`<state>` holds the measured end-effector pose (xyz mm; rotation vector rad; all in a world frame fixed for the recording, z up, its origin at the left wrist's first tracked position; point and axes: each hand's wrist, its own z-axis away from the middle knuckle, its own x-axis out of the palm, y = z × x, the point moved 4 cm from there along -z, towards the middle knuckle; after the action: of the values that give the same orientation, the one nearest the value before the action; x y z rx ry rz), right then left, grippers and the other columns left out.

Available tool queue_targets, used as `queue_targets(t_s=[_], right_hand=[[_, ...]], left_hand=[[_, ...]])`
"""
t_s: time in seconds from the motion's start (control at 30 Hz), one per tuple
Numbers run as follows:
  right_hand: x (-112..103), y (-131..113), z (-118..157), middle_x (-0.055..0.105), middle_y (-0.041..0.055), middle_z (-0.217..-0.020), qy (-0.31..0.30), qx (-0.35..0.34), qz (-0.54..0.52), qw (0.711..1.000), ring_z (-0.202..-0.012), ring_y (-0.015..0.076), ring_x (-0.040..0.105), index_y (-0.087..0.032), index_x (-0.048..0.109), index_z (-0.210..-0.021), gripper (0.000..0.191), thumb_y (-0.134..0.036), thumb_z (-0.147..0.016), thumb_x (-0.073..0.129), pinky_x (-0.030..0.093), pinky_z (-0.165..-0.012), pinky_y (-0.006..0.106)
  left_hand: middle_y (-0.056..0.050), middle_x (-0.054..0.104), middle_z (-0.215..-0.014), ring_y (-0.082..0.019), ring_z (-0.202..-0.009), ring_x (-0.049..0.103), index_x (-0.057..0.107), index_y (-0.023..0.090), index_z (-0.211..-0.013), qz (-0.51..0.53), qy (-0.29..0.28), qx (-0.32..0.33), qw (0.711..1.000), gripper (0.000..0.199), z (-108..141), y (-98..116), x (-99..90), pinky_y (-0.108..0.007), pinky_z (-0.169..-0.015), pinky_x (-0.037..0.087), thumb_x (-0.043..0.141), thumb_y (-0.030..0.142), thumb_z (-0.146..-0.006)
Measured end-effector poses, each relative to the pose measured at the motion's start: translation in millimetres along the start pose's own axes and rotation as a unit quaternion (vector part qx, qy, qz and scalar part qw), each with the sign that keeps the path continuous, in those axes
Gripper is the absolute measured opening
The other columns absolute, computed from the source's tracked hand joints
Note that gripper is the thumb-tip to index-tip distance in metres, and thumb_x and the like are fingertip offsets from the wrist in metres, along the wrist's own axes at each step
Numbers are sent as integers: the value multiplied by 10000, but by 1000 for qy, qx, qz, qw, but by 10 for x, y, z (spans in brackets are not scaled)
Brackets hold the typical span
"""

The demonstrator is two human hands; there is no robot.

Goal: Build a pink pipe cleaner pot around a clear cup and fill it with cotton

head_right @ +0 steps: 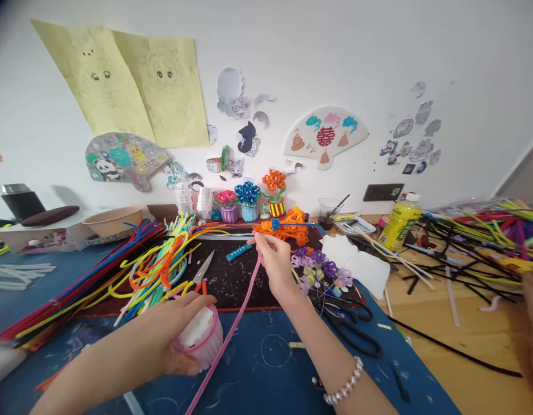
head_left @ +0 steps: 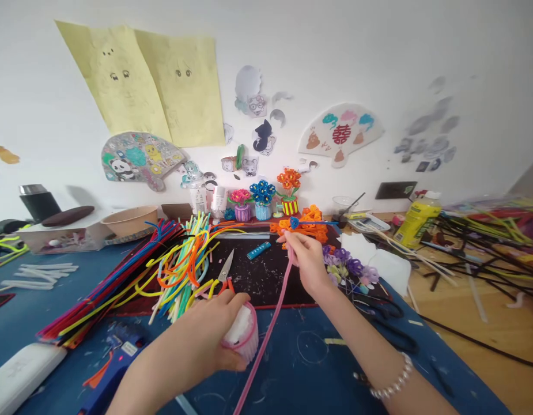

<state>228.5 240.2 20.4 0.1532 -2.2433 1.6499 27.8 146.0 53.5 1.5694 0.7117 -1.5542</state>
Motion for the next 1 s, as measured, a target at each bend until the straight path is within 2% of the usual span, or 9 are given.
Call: queue_targets(t_s=[0.17, 0.2, 0.27, 0.33, 0.5, 0.63, 0.77, 0.87, 1.0], right_hand=[[-158, -27, -108, 351, -101, -479, 39, 25, -100, 994, -375, 40, 221, -178, 628, -668, 339, -493, -695, 750, 148, -355, 224], [-182, -29, -127, 344, -106, -474, 40, 35, -119, 992, -364, 38, 212, -184, 611, -667, 341, -496, -704, 743, 157, -345, 220], [-205, -33, -151, 318, -118, -465, 33, 54, -149, 987, -346, 36, 199, -192, 585, -672, 337, -492, -734, 728, 178, -330, 209], [-192, -33, -152, 286, -129, -450, 21, 71, -172, 982, -332, 36, 191, -193, 579, -684, 320, -470, -756, 722, 188, -322, 199], [-86, -3, -103, 289, -137, -428, 4, 100, -202, 974, -335, 32, 193, -170, 625, -704, 298, -427, -694, 776, 170, -321, 193], [-66, 54, -98, 338, -128, -439, 11, 105, -203, 973, -340, 23, 225, -151, 667, -735, 332, -434, -637, 810, 158, -322, 189], [-76, 102, -97, 390, -110, -447, 19, 94, -184, 978, -343, 23, 264, -145, 690, -756, 382, -475, -617, 822, 131, -333, 191], [-39, 89, -63, 426, -93, -474, 2, 71, -155, 985, -364, 25, 290, -141, 719, -797, 405, -505, -647, 812, 149, -354, 192], [41, 31, 1, 500, -55, -537, -40, 36, -97, 994, -401, 34, 337, -133, 752, -827, 396, -505, -695, 793, 205, -380, 198]], left_hand=[[-11, 737, -963, -241, -868, 708, 665, 277, -1090, 24, 54, 4, 998, 372, -318, 48, -229, -305, -723, 518, 722, 364, -732], [-21, 740, -973, -242, -860, 708, 667, 267, -1086, 22, 84, 2, 996, 350, -432, 18, -281, -311, -736, 516, 692, 392, -760], [-105, 693, -1174, -292, -1044, 666, 601, 205, -1220, 14, 129, -17, 991, 459, -689, -49, -313, -381, -877, 490, 638, 400, -806], [-175, 622, -1293, -331, -1149, 617, 533, 151, -1307, 10, 160, -28, 987, 549, -955, -74, -251, -425, -936, 464, 618, 398, -824], [-166, 641, -1265, -340, -1160, 615, 530, 165, -1325, 26, 181, -6, 983, 574, -1384, 4, 24, -443, -940, 462, 648, 399, -813], [-137, 672, -1245, -348, -1132, 630, 589, 198, -1253, 67, 198, 3, 978, 513, -1340, -72, -1, -482, -938, 461, 679, 421, -800], [-103, 707, -1179, -243, -981, 692, 618, 187, -1181, 140, 256, 0, 956, 327, -1125, -155, -164, -375, -876, 507, 473, 363, -946], [-33, 759, -983, -176, -867, 709, 667, 214, -1042, 197, 268, 39, 942, 289, -1004, -19, -166, -269, -782, 525, 435, 372, -970], [15, 755, -806, -140, -712, 707, 611, 213, -1143, 237, 286, 66, 926, 251, -929, 199, -43, -215, -654, 516, 549, 321, -925]])
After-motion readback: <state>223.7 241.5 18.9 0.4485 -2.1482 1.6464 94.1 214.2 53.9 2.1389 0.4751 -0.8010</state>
